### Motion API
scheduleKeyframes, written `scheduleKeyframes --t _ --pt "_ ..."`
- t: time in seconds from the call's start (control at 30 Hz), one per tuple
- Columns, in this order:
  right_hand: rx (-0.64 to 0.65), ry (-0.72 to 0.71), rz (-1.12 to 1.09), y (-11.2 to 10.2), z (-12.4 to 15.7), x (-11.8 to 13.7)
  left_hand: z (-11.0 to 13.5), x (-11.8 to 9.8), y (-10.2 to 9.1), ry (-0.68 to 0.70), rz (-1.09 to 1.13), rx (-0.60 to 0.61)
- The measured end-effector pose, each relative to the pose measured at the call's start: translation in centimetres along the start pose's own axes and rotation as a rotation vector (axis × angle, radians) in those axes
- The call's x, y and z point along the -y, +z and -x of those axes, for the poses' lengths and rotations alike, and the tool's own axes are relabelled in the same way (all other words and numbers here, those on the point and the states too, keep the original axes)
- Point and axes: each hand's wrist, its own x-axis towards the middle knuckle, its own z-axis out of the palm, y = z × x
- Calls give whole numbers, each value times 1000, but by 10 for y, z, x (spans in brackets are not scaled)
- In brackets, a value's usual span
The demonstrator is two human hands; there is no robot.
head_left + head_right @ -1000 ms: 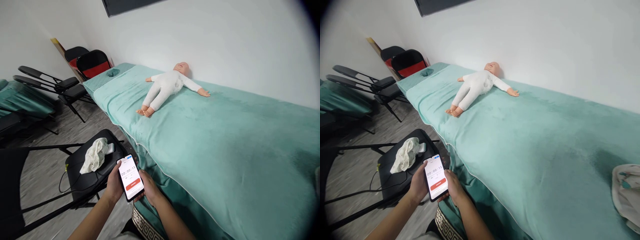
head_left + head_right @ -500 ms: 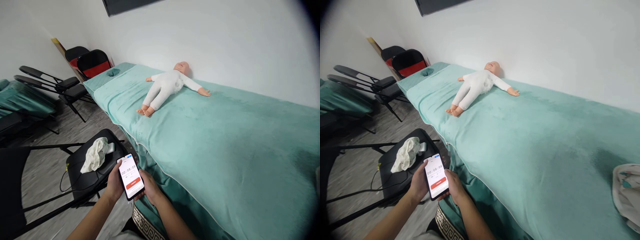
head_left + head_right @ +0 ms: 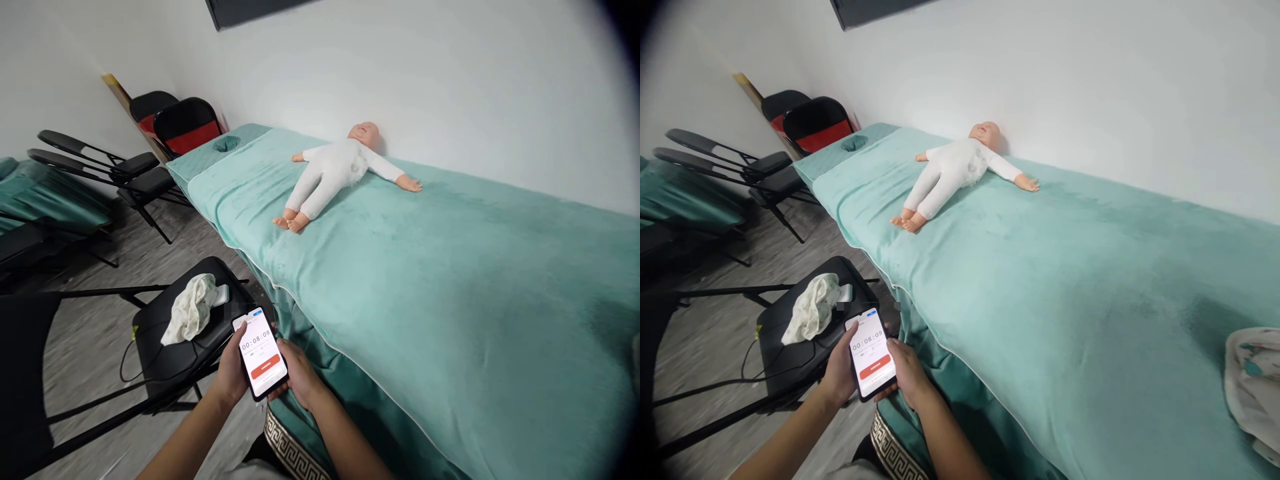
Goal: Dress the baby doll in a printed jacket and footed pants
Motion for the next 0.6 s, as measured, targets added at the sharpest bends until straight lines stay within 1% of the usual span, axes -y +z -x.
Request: scheduleKeyframes --t 0.17,0.33,0.47,0.6 --pt "57 3 7 -1 -2 -2 -4 1 -5 -18 -11 27" --pt "33 26 34 1 -1 1 -6 2 -12 -49 6 53" --pt "63 37 57 2 0 1 -10 4 -17 -93 48 84" --pt "61 19 67 2 -4 -5 -15 5 -22 -66 107 71"
